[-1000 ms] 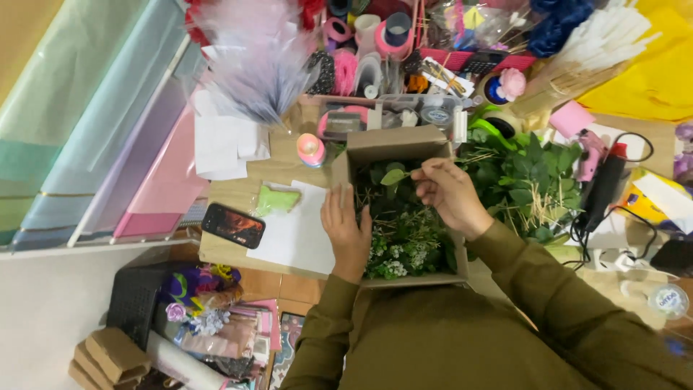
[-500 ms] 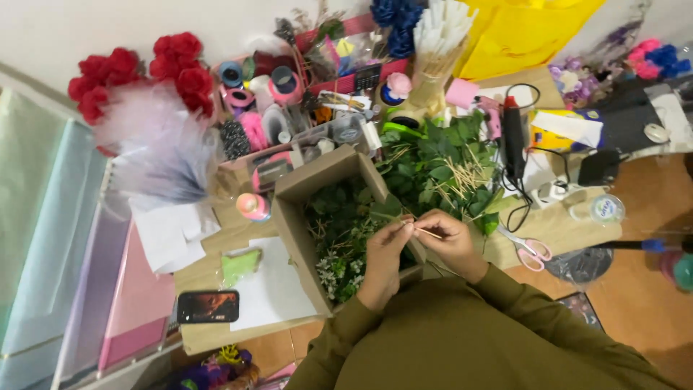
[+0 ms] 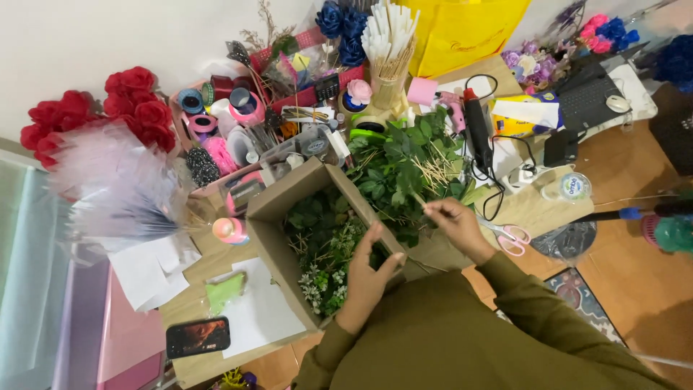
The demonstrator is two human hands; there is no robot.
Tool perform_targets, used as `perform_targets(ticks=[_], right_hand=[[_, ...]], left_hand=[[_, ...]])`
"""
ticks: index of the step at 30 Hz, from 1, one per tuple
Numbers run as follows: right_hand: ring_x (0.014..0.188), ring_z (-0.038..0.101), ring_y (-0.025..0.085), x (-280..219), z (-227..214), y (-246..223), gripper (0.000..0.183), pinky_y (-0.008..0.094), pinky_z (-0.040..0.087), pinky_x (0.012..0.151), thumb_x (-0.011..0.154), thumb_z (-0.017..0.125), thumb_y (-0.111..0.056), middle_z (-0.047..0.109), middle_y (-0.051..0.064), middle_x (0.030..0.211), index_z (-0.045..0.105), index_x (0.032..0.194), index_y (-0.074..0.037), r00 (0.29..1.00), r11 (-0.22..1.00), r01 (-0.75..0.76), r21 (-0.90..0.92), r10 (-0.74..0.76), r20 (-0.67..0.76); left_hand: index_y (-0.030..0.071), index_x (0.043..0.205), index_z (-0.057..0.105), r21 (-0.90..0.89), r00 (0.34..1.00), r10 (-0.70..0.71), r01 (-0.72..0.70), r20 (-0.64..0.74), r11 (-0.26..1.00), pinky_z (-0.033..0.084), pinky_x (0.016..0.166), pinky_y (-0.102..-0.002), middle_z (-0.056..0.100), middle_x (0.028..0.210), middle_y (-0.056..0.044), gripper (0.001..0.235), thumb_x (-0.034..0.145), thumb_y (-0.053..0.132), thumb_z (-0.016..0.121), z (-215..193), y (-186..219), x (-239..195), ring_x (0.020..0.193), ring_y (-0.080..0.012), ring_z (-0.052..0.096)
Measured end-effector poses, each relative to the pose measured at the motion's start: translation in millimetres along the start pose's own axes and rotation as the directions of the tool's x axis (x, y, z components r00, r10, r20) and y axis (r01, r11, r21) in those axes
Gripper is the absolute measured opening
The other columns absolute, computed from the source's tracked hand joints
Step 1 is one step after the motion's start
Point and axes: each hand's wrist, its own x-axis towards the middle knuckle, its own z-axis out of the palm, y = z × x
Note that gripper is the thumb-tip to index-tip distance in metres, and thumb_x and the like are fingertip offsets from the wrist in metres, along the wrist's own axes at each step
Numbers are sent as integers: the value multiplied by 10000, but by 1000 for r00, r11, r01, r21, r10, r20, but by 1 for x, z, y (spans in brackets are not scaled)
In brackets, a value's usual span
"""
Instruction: The person arranges artificial greenery and small white flowers into a cardboard box. They repeatedly pick up stems from the table, adjust their placement, and tuck them into the box to create a layered floral arrangement.
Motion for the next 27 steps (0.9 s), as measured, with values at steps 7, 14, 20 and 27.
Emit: perform_targets(ticks=[7, 14, 20, 27], right_hand=[[891, 695, 335, 79, -39, 50, 117, 405, 530, 817, 946, 763, -112, 713, 144, 894, 777, 1062, -96, 991, 922, 67, -381, -105, -79], [987, 708, 319, 120, -35, 7, 332, 390, 561, 844, 939, 765, -155, 726, 136, 1097, 751, 1266, -95, 956, 749, 292, -595, -234, 175], [929, 706, 325, 110, 83, -106, 204, 398, 564, 791, 972, 694, -93, 731, 128, 994, 767, 1162, -108, 817, 846, 464, -262, -295, 496], [814, 714, 324, 92, 263, -62, 109, 441, 579, 675, 883, 654, -84, 717, 134, 849, 730, 953, -53, 231, 450, 891, -63, -329, 916]], left_hand=[[131, 1362, 643, 513, 811, 416, -172, -411, 841, 364, 1121, -498, 554, 1425, -144, 390, 978, 189, 676, -100, -56, 8, 1350, -360, 480], [47, 1540, 405, 413, 701, 140, 236, -699, 880, 236, 1187, -596, 357, 1534, -320, 680, 928, 151, 682, -131, -106, 23, 1429, -505, 316], [38, 1545, 389, 200, 706, -52, 270, -706, 942, 427, 1135, -477, 438, 1517, -230, 550, 1013, 53, 525, -132, -96, 24, 1396, -380, 456], [81, 1546, 392, 156, 715, -99, 281, -692, 947, 504, 1077, -448, 434, 1524, -172, 531, 1029, 62, 515, -132, -94, 24, 1392, -345, 472]])
